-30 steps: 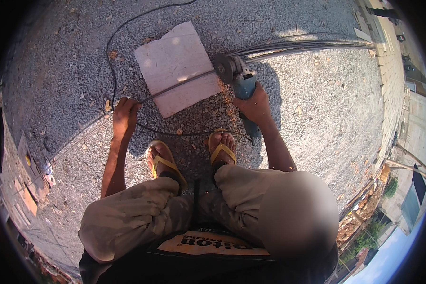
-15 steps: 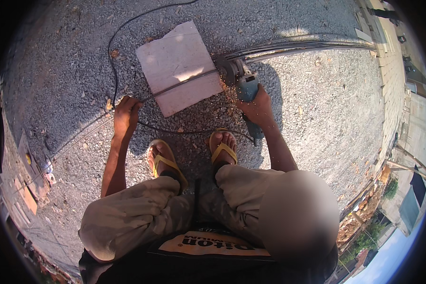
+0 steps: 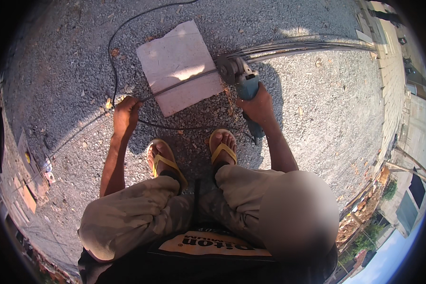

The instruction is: The person cuts a metal rebar rod using a power angle grinder while holding the rod against a piece of tile on the ground.

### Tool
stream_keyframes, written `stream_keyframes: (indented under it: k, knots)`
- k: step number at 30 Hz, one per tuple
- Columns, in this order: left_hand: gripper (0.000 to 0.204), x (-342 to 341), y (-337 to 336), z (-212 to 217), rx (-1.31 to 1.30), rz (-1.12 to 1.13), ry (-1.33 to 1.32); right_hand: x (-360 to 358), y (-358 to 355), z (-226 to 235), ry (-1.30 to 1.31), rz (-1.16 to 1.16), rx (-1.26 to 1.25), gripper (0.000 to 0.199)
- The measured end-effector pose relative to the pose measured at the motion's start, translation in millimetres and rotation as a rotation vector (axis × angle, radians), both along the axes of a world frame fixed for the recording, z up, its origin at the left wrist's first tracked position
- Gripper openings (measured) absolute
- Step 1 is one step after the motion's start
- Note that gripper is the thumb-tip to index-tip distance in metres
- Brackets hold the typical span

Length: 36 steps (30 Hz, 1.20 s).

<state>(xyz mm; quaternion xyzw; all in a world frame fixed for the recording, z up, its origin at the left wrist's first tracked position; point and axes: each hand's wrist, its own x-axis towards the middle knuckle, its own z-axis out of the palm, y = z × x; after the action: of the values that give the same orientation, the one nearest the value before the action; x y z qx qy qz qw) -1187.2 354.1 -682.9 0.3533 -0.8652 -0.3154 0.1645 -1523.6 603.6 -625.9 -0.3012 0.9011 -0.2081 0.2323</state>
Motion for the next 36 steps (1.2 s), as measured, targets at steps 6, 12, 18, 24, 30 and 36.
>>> stream_keyframes:
  k: [6,12,18,24,30,36]
  knots:
    - [0.005,0.1,-2.6,2.1,0.012,-0.017,0.002,-0.5,-8.3,2.1,-0.002,-0.009,-0.006,0.080]
    - [0.005,2.7,-3.7,4.9,0.077,0.016,-0.029,3.5,-21.2,8.2,-0.033,0.008,0.017,0.078]
    - [0.008,1.8,-7.8,8.3,0.153,0.036,-0.045,0.2,-19.1,-1.3,0.000,0.003,0.012,0.076]
    - [0.009,-2.1,-12.3,10.0,0.201,0.036,-0.065,-1.9,-16.5,0.0,-0.004,0.002,-0.009,0.076]
    - [0.010,-0.8,-13.8,6.9,0.196,0.036,-0.097,3.4,-19.5,4.7,-0.030,-0.008,0.014,0.073]
    - [0.010,-3.4,-14.6,5.9,0.220,0.031,-0.093,0.1,-12.2,1.1,0.029,0.023,-0.027,0.068]
